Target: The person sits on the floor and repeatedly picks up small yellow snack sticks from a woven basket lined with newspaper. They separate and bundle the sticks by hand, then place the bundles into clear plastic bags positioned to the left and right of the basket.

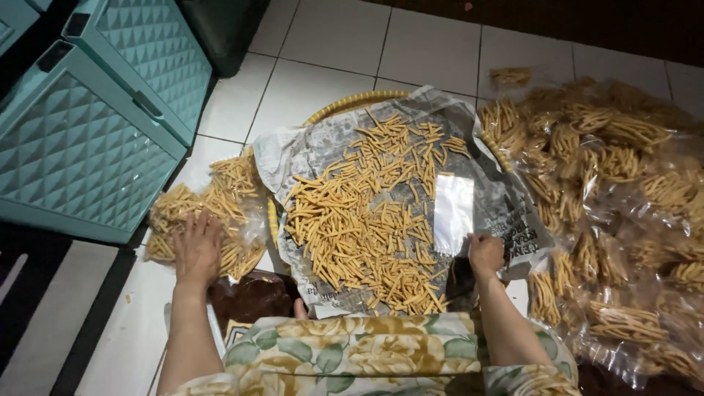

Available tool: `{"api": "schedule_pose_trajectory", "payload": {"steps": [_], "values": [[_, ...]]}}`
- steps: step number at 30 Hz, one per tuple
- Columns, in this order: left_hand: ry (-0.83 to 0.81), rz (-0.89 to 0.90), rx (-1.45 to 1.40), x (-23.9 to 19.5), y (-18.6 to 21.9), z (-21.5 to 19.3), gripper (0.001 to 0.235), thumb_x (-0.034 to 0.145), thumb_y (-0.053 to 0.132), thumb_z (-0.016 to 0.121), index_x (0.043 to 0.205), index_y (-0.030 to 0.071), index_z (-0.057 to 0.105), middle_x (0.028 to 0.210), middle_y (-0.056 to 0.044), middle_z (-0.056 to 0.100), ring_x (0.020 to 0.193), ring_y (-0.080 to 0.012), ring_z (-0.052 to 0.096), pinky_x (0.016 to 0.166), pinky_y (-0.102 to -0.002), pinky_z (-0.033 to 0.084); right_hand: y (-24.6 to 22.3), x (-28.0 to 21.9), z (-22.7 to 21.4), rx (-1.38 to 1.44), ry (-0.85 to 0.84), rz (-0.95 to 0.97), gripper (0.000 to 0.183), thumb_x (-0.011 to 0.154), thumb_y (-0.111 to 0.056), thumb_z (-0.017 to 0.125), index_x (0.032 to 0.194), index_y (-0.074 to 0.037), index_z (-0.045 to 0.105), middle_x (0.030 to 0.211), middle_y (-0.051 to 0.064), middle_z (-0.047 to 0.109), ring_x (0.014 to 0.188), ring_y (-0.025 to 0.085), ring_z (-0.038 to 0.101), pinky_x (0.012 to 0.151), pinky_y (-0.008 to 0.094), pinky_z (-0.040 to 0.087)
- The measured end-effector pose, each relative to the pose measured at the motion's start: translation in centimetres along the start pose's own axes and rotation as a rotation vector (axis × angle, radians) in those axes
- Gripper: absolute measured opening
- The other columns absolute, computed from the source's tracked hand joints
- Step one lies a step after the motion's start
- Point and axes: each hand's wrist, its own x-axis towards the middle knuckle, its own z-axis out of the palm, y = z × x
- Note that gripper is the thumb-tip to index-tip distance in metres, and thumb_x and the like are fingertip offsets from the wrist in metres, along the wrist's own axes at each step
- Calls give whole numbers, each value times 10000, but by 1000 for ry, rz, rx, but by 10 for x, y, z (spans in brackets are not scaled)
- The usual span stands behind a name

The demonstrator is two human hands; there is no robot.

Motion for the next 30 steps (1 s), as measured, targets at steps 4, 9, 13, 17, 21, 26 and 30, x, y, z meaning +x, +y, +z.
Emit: {"api": "schedule_pose_trajectory", "payload": {"steps": [4, 9, 13, 17, 21, 26, 30], "values": [[-153, -36, 24, 8, 9, -6, 636, 930, 274, 488, 1557, 207, 401, 1735, -27, 221, 1615, -328, 105, 1231, -690, 142, -5, -5, -15, 166, -15, -14, 256, 983, -286, 697, 989, -41, 773, 921, 226, 752, 984, 458, 709, 752, 549, 568], [-94, -92, -495, -9, 114, -94, 700, 910, 384, 645, 1472, -14, 519, 1480, -340, 497, 1375, -524, 460, 1101, -693, 371, -66, -46, -66, 927, -213, -126, 165, 996, -90, 599, 1113, 13, 655, 969, 276, 732, 847, 311, 736, 690, 311, 520], [-471, -51, -935, -66, 213, -145, 845, 918, 568, 485, 1496, -48, 454, 1496, -348, 470, 1370, -499, 480, 1102, -644, 401, -130, -130, -128, 971, -408, -205, 192, 961, -130, 667, 1128, -65, 738, 962, 164, 762, 860, 202, 695, 763, 313, 559], [-921, -117, -1828, -107, 273, -144, 902, 954, 688, 421, 1501, -28, 439, 1440, -284, 546, 1293, -409, 587, 1042, -543, 502, -146, -201, -172, 924, -724, -244, 328, 902, -194, 759, 1208, -75, 755, 992, 191, 791, 935, 282, 734, 861, 406, 596], [-517, -270, -2098, -81, 263, -88, 482, 1011, 298, 604, 1426, 63, 542, 1372, -218, 663, 1204, -377, 681, 958, -504, 576, -129, -227, -179, 843, -893, -216, 349, 866, -40, 732, 1213, -24, 761, 957, 159, 740, 887, 211, 638, 791, 369, 606], [-601, -212, -1855, -85, 265, -88, 303, 1028, 195, 622, 1280, 33, 666, 1250, -201, 729, 1124, -321, 724, 939, -439, 587, -127, -224, -186, 821, -871, -334, 648, 851, -106, 771, 1434, 8, 513, 1246, 278, 631, 1185, 373, 572, 897, 484, 548], [-513, 33, -1535, -99, 274, -82, 252, 952, 204, 745, 1144, 43, 776, 1073, -186, 780, 995, -300, 762, 828, -401, 633, -143, -207, -178, 876, -569, -587, 700, 834, -14, 796, 1467, -11, 498, 1262, 256, 667, 1248, 418, 618, 1034, 510, 504]]}}
